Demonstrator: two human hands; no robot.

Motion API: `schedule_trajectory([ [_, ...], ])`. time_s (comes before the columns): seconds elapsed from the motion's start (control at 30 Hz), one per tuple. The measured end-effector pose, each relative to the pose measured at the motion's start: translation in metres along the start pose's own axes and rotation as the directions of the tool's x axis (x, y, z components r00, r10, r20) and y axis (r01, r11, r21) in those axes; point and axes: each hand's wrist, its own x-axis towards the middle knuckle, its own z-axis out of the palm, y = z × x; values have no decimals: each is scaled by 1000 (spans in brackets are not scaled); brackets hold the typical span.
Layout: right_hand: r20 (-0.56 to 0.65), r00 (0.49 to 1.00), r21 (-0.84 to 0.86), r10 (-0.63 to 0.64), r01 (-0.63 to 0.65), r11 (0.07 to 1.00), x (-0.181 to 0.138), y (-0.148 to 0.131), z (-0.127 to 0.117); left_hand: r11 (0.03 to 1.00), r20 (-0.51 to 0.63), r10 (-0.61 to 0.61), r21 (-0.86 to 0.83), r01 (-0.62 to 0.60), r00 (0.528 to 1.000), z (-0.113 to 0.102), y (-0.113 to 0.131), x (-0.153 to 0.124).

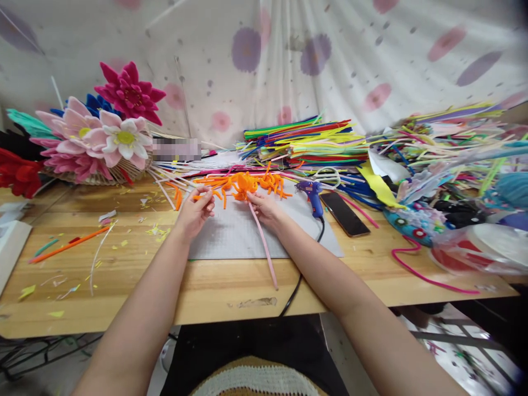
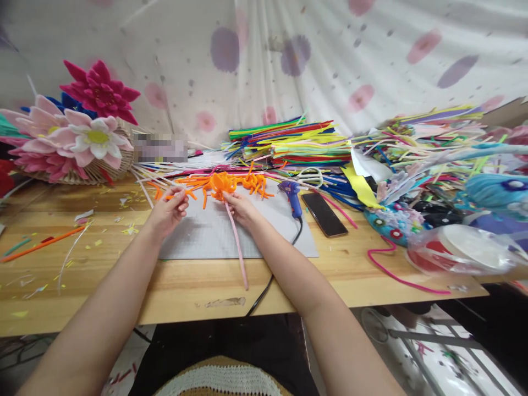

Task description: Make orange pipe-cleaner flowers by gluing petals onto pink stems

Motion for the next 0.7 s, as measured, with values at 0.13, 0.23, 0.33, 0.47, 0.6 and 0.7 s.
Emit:
schedule_trajectory([
  [0.13, -6, 999, -20, -51, 51, 999, -4, 7, -2, 1000, 23, -3, 22, 3, 1000, 9, -11, -3],
  [0.23, -13, 998, -28, -63, 63, 998, -7, 9, -1, 1000, 59, -29, 8, 28, 998, 14, -14, -6],
  [0.33, -17, 997, -37, -72, 71, 997, -10, 9, -1, 998, 78, -65, 12, 64, 995, 16, -14, -8],
  [0.47, 28, 998, -75, -50, 52, 996, -13, 6, 1, 998, 66, -38, 55, 34, 997, 17, -16, -8],
  [0.6, 37, 999, -46, -32, 34, 998, -16, 5, 4, 992, -17, 73, 103, -71, 997, 21, -21, -7],
  [0.7, 50, 999, -1, -19, 19, 1000, -17, 7, 8, 983, -129, 157, 112, -143, 979, 24, -26, -6],
])
